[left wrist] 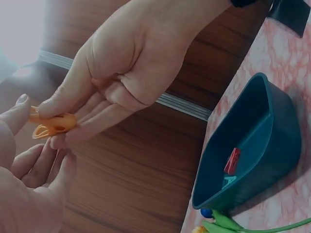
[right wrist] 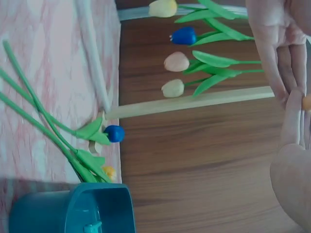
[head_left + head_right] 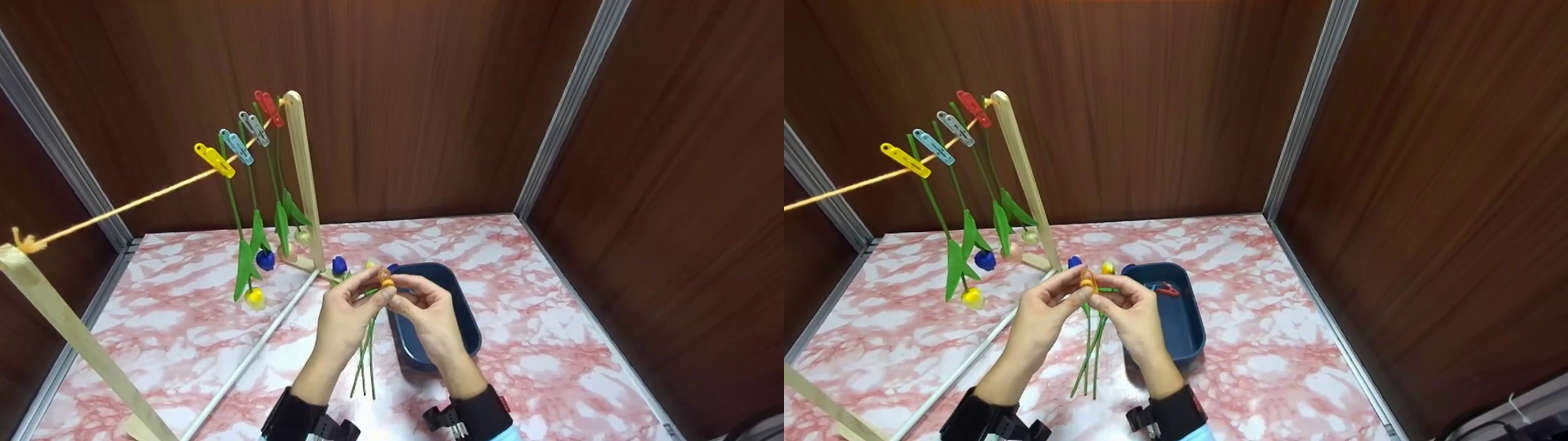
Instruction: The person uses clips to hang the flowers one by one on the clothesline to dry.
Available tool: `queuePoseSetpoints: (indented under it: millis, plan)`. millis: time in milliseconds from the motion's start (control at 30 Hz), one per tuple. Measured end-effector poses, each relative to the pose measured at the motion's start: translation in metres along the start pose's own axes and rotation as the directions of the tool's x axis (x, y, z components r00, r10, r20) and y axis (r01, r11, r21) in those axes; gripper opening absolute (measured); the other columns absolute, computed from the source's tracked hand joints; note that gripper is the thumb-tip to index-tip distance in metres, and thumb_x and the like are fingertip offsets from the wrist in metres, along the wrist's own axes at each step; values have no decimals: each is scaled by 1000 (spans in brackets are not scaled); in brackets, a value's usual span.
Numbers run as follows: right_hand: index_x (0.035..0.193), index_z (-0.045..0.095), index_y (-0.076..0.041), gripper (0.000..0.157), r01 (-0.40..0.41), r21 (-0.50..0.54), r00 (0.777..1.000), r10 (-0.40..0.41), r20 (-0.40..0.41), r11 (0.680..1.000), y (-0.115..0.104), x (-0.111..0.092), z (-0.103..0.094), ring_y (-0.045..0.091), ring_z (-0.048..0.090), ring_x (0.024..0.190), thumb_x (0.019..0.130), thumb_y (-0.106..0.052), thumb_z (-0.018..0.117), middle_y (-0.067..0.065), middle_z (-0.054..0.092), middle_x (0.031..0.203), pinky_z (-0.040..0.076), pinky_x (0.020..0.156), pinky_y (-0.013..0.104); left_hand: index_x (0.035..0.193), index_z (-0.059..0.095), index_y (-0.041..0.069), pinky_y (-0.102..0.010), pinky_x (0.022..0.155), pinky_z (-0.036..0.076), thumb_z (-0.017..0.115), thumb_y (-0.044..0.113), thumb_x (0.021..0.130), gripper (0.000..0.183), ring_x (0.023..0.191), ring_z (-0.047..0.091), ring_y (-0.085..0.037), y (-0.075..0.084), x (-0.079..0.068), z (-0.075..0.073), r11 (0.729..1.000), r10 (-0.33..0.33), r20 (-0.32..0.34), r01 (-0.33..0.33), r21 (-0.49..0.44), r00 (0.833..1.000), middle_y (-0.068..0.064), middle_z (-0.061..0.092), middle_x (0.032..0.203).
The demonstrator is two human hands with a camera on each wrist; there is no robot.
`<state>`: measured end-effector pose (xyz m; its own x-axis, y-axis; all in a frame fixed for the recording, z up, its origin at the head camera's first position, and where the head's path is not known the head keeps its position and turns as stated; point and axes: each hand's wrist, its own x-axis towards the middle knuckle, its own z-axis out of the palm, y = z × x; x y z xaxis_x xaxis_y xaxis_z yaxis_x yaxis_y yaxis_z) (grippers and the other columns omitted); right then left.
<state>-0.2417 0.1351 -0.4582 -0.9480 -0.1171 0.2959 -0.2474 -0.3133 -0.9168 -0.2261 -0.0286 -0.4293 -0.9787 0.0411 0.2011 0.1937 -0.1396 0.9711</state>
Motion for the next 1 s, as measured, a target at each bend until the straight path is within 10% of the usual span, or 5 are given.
queuePoseSetpoints:
  millis: [1000]
  plan:
    - [109,78,-11,17,-22,40,997,25,-71,999,15,7,17,12,81,95,98,2,76,-3,83,101,69,90,32,102,85,-5,-18,71,61,87,5,91,15,78,75,-1,-4,21,3,998,65,-256,-56,42,964,-19,85,95]
